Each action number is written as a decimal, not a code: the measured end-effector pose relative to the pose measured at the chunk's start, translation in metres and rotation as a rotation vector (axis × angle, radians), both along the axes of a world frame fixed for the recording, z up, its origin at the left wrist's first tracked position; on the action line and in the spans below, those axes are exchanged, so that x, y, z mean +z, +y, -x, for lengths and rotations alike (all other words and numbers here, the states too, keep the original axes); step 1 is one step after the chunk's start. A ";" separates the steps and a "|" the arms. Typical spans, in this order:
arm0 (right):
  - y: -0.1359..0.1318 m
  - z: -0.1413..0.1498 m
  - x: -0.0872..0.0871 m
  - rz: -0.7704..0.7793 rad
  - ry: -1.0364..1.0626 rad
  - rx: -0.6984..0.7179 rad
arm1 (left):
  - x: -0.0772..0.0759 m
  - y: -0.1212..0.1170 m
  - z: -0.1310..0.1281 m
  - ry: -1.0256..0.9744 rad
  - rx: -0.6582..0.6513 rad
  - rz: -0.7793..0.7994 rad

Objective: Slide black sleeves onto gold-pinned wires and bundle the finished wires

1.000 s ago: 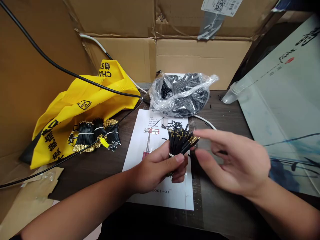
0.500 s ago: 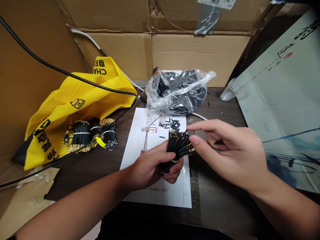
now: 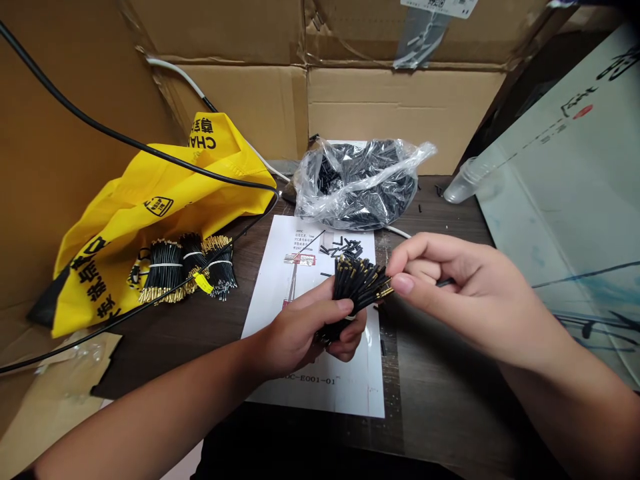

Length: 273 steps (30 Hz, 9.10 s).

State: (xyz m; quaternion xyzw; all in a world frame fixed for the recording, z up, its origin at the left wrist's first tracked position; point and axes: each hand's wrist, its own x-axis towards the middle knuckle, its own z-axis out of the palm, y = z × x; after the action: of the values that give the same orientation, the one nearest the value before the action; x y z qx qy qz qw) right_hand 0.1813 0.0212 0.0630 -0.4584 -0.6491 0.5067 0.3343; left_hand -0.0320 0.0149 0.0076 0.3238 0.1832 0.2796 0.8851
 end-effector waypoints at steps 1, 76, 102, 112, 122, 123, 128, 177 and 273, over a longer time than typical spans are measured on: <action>0.001 -0.001 0.000 0.030 0.003 0.016 | 0.000 0.000 0.000 0.009 0.005 -0.013; -0.017 0.015 -0.002 -0.749 -0.388 0.038 | -0.010 -0.012 0.005 0.351 0.279 -0.383; -0.014 0.014 0.000 -0.604 -0.357 -0.092 | -0.001 -0.004 0.002 0.037 0.151 -0.044; -0.005 0.009 -0.021 -0.725 -0.288 -0.076 | -0.003 -0.002 0.004 -0.066 0.011 0.121; -0.007 0.018 -0.047 -0.806 -0.148 -0.155 | -0.007 -0.002 0.003 -0.116 -0.161 0.244; -0.007 0.019 -0.048 -0.806 -0.148 -0.173 | -0.008 -0.002 0.002 -0.122 -0.167 0.253; -0.007 0.020 -0.053 -0.817 -0.154 -0.184 | -0.009 0.001 0.000 -0.130 -0.197 0.294; 0.004 0.009 -0.007 -0.504 -0.388 -0.065 | -0.012 -0.001 -0.007 0.180 0.184 0.030; 0.009 -0.002 0.003 -0.636 -0.405 0.070 | -0.014 -0.005 -0.001 0.212 0.168 -0.053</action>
State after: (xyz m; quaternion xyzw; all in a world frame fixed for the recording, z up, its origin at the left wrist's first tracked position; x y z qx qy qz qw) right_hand 0.1831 0.0297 0.0664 -0.4000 -0.8422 0.1900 0.3075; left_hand -0.0314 0.0097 -0.0064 0.3582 0.2949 0.3215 0.8254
